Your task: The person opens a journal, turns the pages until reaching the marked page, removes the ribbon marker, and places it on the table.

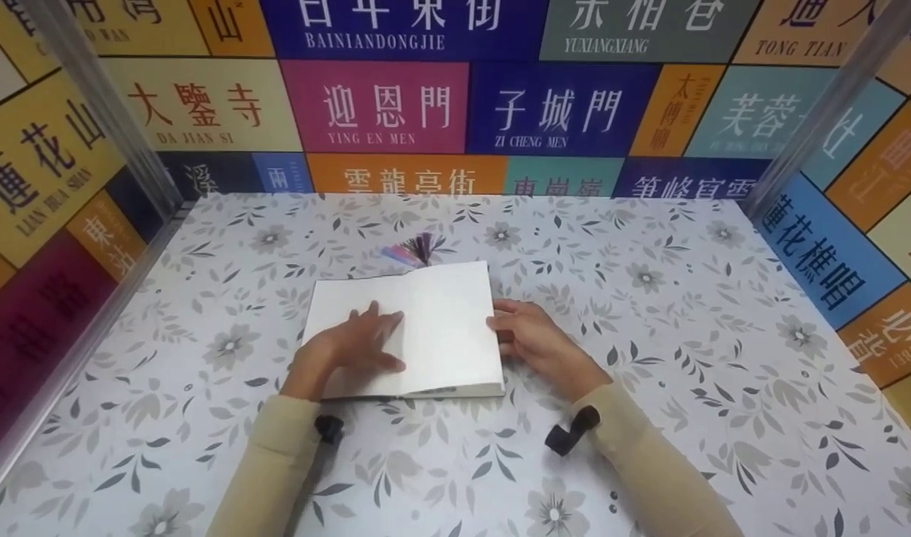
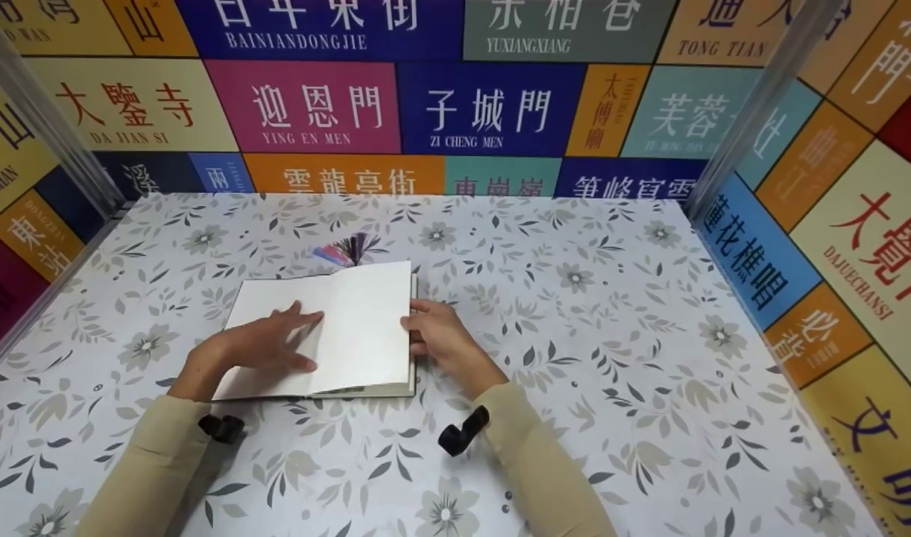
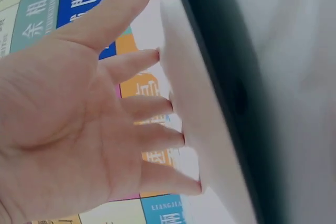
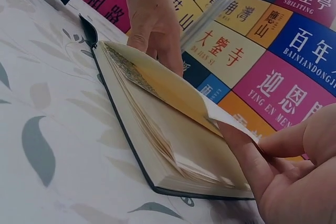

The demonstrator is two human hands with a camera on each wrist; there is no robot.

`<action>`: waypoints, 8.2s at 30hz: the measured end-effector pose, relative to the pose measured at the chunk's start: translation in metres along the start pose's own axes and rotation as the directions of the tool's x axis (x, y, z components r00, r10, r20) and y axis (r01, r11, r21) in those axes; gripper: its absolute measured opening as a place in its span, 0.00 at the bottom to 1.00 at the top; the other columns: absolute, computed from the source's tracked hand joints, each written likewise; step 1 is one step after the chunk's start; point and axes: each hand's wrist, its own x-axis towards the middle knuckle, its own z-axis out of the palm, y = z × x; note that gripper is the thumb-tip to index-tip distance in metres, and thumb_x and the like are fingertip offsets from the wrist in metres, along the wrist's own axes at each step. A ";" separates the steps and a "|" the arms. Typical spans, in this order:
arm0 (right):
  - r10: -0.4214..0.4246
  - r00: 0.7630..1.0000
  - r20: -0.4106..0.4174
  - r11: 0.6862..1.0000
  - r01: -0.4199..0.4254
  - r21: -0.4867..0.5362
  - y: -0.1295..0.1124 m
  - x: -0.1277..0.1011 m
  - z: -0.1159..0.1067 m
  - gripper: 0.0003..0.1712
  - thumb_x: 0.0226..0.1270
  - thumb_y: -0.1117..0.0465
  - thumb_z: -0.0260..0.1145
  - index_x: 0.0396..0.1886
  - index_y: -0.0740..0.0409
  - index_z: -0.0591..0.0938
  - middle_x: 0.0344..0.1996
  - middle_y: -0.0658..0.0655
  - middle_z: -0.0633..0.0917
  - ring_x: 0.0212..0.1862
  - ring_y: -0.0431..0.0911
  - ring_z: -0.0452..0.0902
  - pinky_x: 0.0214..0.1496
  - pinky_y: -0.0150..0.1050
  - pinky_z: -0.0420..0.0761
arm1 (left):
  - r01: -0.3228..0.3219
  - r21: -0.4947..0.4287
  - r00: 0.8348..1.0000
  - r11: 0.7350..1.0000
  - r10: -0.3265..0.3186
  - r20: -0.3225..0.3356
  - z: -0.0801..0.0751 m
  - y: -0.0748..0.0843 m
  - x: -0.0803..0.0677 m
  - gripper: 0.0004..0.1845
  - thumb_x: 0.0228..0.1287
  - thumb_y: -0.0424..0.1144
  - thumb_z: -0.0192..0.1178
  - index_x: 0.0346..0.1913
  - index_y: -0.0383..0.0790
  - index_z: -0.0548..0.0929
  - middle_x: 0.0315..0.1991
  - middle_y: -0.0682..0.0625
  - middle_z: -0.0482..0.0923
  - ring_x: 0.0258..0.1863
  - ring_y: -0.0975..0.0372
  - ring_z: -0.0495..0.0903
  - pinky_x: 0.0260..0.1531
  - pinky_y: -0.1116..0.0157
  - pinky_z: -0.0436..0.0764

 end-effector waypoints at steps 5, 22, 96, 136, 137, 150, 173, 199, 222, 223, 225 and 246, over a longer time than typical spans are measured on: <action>0.003 1.000 -0.001 1.000 -0.003 0.025 -0.004 0.000 0.005 0.31 0.72 0.69 0.56 0.74 0.64 0.65 0.41 0.56 0.88 0.38 0.45 0.88 0.39 0.37 0.88 | 0.057 0.051 0.998 0.997 -0.057 -0.008 0.000 0.000 -0.004 0.49 0.66 0.55 0.62 0.80 0.39 0.49 0.79 0.28 0.36 0.76 0.28 0.39 0.67 0.23 0.48; -0.189 0.955 0.229 0.981 0.193 0.002 -0.017 -0.013 0.021 0.27 0.82 0.58 0.47 0.75 0.62 0.65 0.56 0.59 0.84 0.53 0.45 0.84 0.51 0.42 0.88 | -0.092 0.116 0.959 0.989 0.120 -0.257 0.007 -0.019 -0.042 0.27 0.73 0.41 0.54 0.69 0.29 0.70 0.71 0.29 0.67 0.73 0.36 0.63 0.71 0.36 0.62; 0.101 0.905 0.414 0.083 0.407 -0.910 -0.015 -0.017 0.083 0.39 0.77 0.39 0.50 0.81 0.33 0.47 0.82 0.58 0.36 0.82 0.61 0.27 0.75 0.75 0.32 | 0.078 0.159 0.994 0.984 -0.065 -0.088 0.002 -0.019 -0.013 0.65 0.55 0.67 0.67 0.81 0.41 0.38 0.78 0.26 0.30 0.76 0.27 0.35 0.70 0.26 0.40; -0.042 0.932 0.361 0.214 0.361 -0.908 -0.010 -0.014 0.081 0.47 0.69 0.40 0.63 0.81 0.47 0.54 0.82 0.57 0.47 0.83 0.57 0.35 0.79 0.68 0.34 | 0.213 -0.019 0.976 0.977 -0.212 0.047 -0.001 -0.021 -0.002 0.57 0.57 0.71 0.61 0.79 0.68 0.34 0.79 0.39 0.17 0.78 0.39 0.21 0.69 0.27 0.30; -0.052 0.930 0.365 0.229 0.366 -0.902 -0.010 -0.014 0.081 0.48 0.68 0.40 0.64 0.81 0.47 0.55 0.82 0.57 0.48 0.83 0.57 0.36 0.79 0.67 0.35 | 0.214 -0.029 0.976 0.976 -0.212 0.049 0.000 -0.021 -0.002 0.57 0.57 0.70 0.62 0.79 0.67 0.34 0.79 0.39 0.17 0.78 0.39 0.21 0.70 0.28 0.30; -0.367 0.925 0.104 0.556 0.308 -0.772 -0.012 0.002 0.079 0.44 0.63 0.55 0.73 0.75 0.61 0.65 0.64 0.67 0.72 0.61 0.58 0.76 0.68 0.50 0.76 | 0.170 -0.020 0.984 0.985 -0.169 0.052 0.000 -0.020 -0.003 0.57 0.60 0.65 0.63 0.81 0.57 0.36 0.77 0.31 0.16 0.75 0.32 0.19 0.66 0.24 0.29; -0.258 0.957 -0.129 0.575 0.044 -0.817 -0.007 0.011 0.092 0.44 0.47 0.48 0.82 0.60 0.66 0.77 0.52 0.66 0.74 0.50 0.55 0.74 0.57 0.48 0.81 | 0.093 -0.096 0.994 0.991 -0.087 0.066 -0.005 -0.009 -0.001 0.59 0.58 0.52 0.70 0.81 0.52 0.38 0.78 0.30 0.21 0.77 0.33 0.23 0.75 0.35 0.31; -0.173 0.973 -0.151 0.639 -0.006 -0.770 -0.015 0.010 0.087 0.29 0.56 0.58 0.76 0.56 0.61 0.77 0.45 0.62 0.85 0.41 0.51 0.81 0.43 0.41 0.83 | 0.101 -0.046 0.991 0.994 -0.097 0.089 -0.004 -0.010 0.004 0.59 0.59 0.56 0.69 0.81 0.52 0.37 0.78 0.30 0.21 0.76 0.32 0.24 0.75 0.34 0.31; -0.089 0.988 -0.126 0.948 0.045 -0.316 -0.055 0.020 0.035 0.34 0.69 0.66 0.62 0.74 0.49 0.69 0.48 0.59 0.86 0.32 0.41 0.81 0.31 0.35 0.85 | 0.088 -0.049 0.993 0.995 -0.083 0.083 -0.005 -0.011 0.001 0.59 0.60 0.55 0.68 0.81 0.51 0.37 0.78 0.30 0.21 0.76 0.31 0.25 0.73 0.31 0.33; -0.082 0.987 -0.141 0.950 0.035 -0.309 -0.060 0.021 0.030 0.34 0.70 0.65 0.62 0.74 0.49 0.69 0.51 0.60 0.86 0.35 0.42 0.82 0.34 0.35 0.85 | 0.089 -0.050 0.993 0.995 -0.085 0.082 -0.004 -0.011 0.002 0.59 0.60 0.55 0.68 0.81 0.52 0.37 0.78 0.30 0.21 0.76 0.31 0.25 0.73 0.31 0.33; -0.076 0.983 -0.167 0.951 0.021 -0.309 -0.068 0.025 0.019 0.33 0.71 0.63 0.62 0.75 0.49 0.68 0.56 0.60 0.85 0.39 0.43 0.82 0.38 0.36 0.85 | 0.088 -0.046 0.993 0.995 -0.084 0.084 -0.004 -0.010 0.002 0.58 0.60 0.55 0.67 0.81 0.52 0.37 0.78 0.30 0.21 0.76 0.31 0.25 0.73 0.30 0.33; -0.129 0.969 -0.212 0.914 0.034 -0.403 -0.107 0.038 -0.068 0.40 0.72 0.65 0.57 0.81 0.49 0.56 0.55 0.56 0.76 0.47 0.44 0.73 0.49 0.39 0.79 | 0.083 -0.037 0.993 0.996 -0.079 0.084 -0.003 -0.010 0.003 0.57 0.61 0.55 0.66 0.81 0.52 0.37 0.78 0.30 0.20 0.76 0.32 0.25 0.73 0.31 0.33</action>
